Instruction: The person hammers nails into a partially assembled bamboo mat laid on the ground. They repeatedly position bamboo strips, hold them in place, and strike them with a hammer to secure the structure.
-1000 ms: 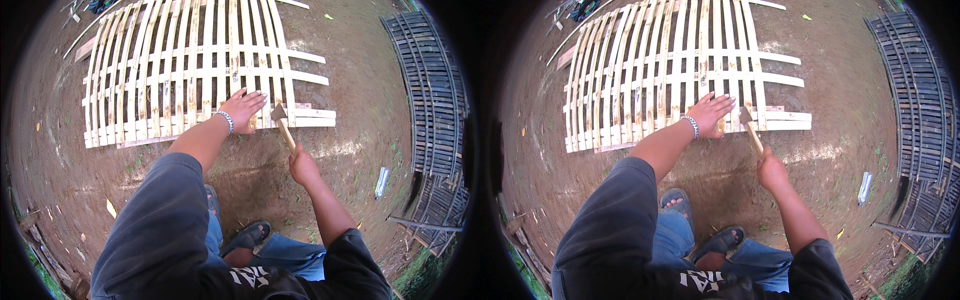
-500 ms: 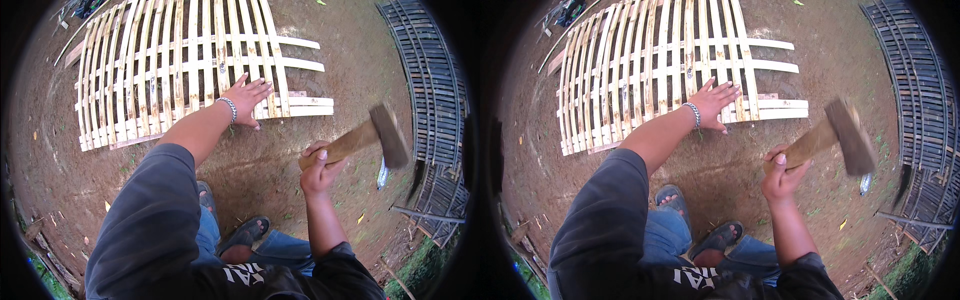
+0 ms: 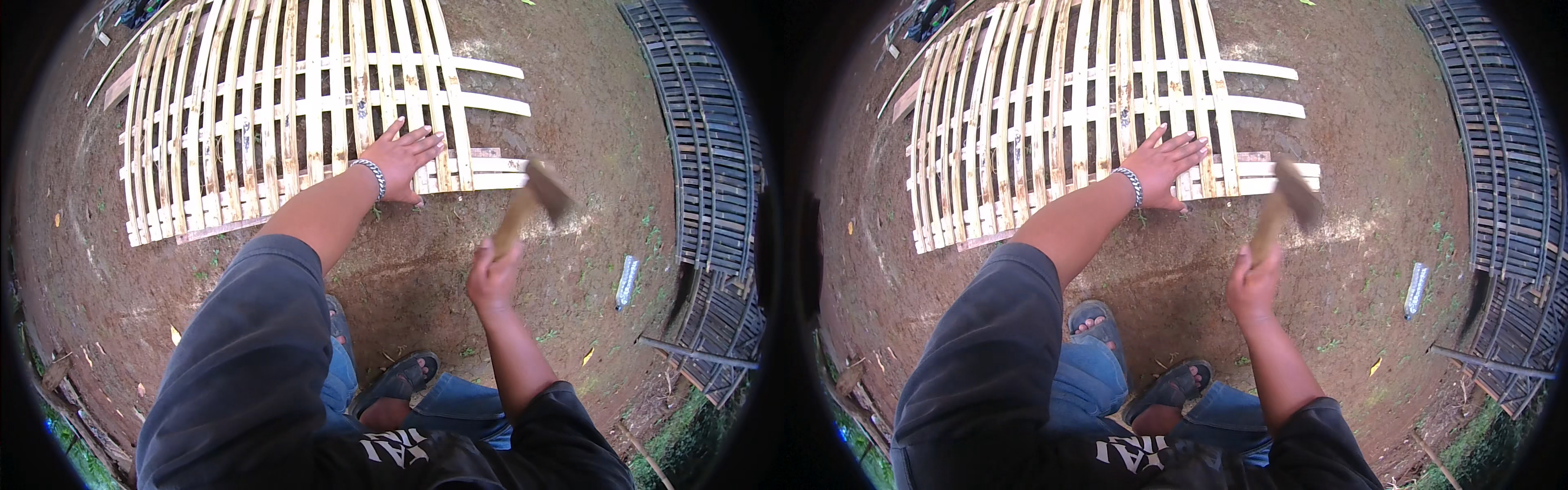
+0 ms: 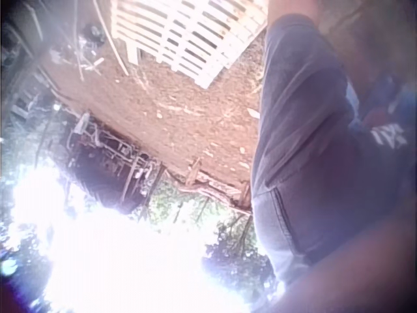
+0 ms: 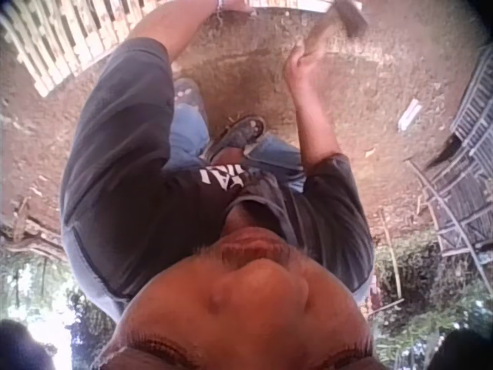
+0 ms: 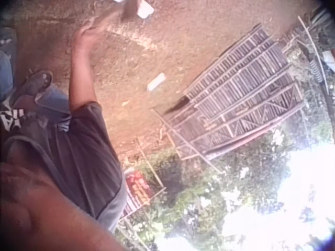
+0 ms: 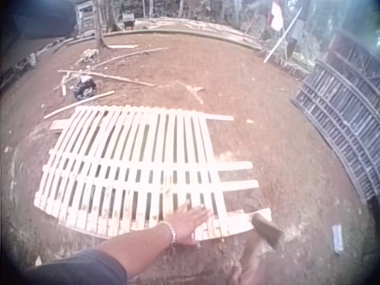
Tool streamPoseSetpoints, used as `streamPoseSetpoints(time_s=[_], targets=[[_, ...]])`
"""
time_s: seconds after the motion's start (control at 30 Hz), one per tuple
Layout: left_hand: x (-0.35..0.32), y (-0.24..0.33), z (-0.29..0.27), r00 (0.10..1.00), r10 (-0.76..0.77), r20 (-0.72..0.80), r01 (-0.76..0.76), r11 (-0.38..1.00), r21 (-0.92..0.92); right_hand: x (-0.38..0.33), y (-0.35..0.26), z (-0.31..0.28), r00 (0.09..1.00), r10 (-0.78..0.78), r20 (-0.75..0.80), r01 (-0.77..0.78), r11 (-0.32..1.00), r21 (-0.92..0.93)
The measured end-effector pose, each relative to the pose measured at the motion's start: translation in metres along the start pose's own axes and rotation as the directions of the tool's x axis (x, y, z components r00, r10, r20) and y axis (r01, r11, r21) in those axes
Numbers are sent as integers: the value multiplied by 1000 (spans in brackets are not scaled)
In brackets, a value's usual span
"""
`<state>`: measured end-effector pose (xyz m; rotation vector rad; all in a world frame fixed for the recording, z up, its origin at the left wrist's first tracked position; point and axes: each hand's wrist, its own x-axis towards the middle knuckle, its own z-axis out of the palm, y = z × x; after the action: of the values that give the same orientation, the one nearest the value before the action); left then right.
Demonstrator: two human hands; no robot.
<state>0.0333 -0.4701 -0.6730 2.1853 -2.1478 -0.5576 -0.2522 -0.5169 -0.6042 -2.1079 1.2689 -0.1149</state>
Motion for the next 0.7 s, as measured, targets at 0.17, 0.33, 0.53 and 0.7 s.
streamPoseSetpoints(time_s=[0.17, 0.33, 0.53, 0.7], targets=[[0, -2, -1, 1000, -10, 7, 10, 1000, -5, 13, 5, -8, 948, 94, 305, -2, 957, -289], [-4, -1, 4, 1000, -7, -12, 6, 1000, -17, -2, -36, -18, 977, 201, 65, -208, 858, 469], [0, 5, -2, 999, -7, 37, 7, 1000, 7, -22, -4, 11, 838, 276, 470, -423, 873, 242], [-3, -2, 5, 1000, -20, -5, 20, 999, 34, -13, -19, -3, 961, 219, 169, -275, 822, 498]])
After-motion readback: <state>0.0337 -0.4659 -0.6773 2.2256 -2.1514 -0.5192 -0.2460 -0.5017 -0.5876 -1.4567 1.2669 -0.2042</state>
